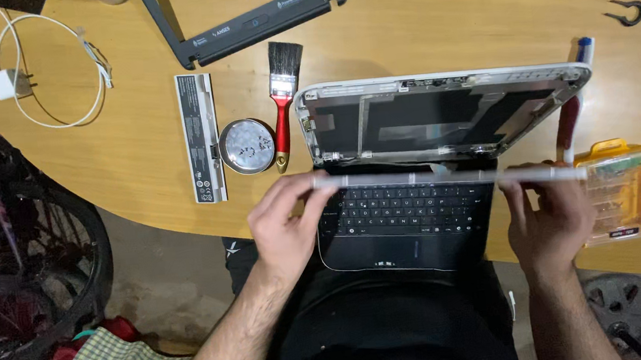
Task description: The person removes the old laptop screen by unscrewing it, disconnects the ribbon cable, and sets it aside. They then connect the ribbon cable to a new screen, position it into the laptop frame, and secure it by tightening screws.
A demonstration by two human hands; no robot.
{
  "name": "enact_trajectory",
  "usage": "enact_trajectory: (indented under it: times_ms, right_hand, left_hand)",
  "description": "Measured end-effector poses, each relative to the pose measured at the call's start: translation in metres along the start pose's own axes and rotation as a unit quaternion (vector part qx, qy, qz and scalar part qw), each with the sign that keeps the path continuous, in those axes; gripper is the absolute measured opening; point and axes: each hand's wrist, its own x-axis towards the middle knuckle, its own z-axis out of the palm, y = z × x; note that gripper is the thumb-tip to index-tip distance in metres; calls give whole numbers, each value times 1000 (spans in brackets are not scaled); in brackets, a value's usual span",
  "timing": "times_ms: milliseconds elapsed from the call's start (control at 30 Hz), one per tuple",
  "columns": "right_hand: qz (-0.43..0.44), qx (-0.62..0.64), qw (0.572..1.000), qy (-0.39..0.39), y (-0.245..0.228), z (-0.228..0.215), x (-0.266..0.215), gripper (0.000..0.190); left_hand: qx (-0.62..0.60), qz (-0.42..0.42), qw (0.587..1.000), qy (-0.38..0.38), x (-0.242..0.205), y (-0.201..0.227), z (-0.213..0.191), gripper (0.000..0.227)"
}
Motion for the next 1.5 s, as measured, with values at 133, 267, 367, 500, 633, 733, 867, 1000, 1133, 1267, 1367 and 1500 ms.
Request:
enact_trajectory:
  times_ms: [133, 267, 367, 500, 633, 733, 867, 1000, 1133, 1267, 1367, 1500]
  right_hand:
    - [-35, 27, 999, 21, -3, 8, 15, 26]
    - [4, 149, 987, 55, 5, 27, 15, 21]
    - [-25, 109, 990, 89, 10, 31, 23, 26]
    - [-28, 70, 987, 139, 1, 44, 41, 20]
    - [55, 243, 960, 131, 31, 67, 25, 22]
    - [57, 243, 954, 168, 16, 76, 35, 24]
    - [125, 274, 935, 188, 10, 78, 36, 41]
    - [137, 314, 935, 88, 59, 100, 19, 9]
    - [122, 314, 940, 50, 62, 90, 29, 11]
    - [177, 347, 919, 65, 25, 75, 41, 10]
    - [236, 347, 907, 31, -12, 42, 43, 12]
    - [308, 325, 891, -73, -7, 19, 29, 26]
  left_hand:
    - [4, -26, 999, 48, 22, 15, 11, 15]
    - [22, -31, 997, 68, 24, 3, 19, 19]
    - [23, -4, 995, 97, 26, -3, 24, 16]
    - [-15, -24, 994, 105, 25, -15, 34, 16]
    - [-12, -2, 990, 139, 24, -39, 45, 14]
    - [-29, 11, 987, 160, 22, -51, 51, 15]
    - [-70, -128, 985, 98, 6, -76, 57, 23]
    - [-48, -124, 991, 10, -11, -121, 62, 30]
    - [-89, -130, 987, -4, 3, -118, 66, 34]
    - [-84, -171, 981, -36, 36, -63, 50, 33]
    - [-75, -232, 969, -47, 47, -27, 39, 37]
    - [-83, -336, 934, -86, 40, 23, 30, 45]
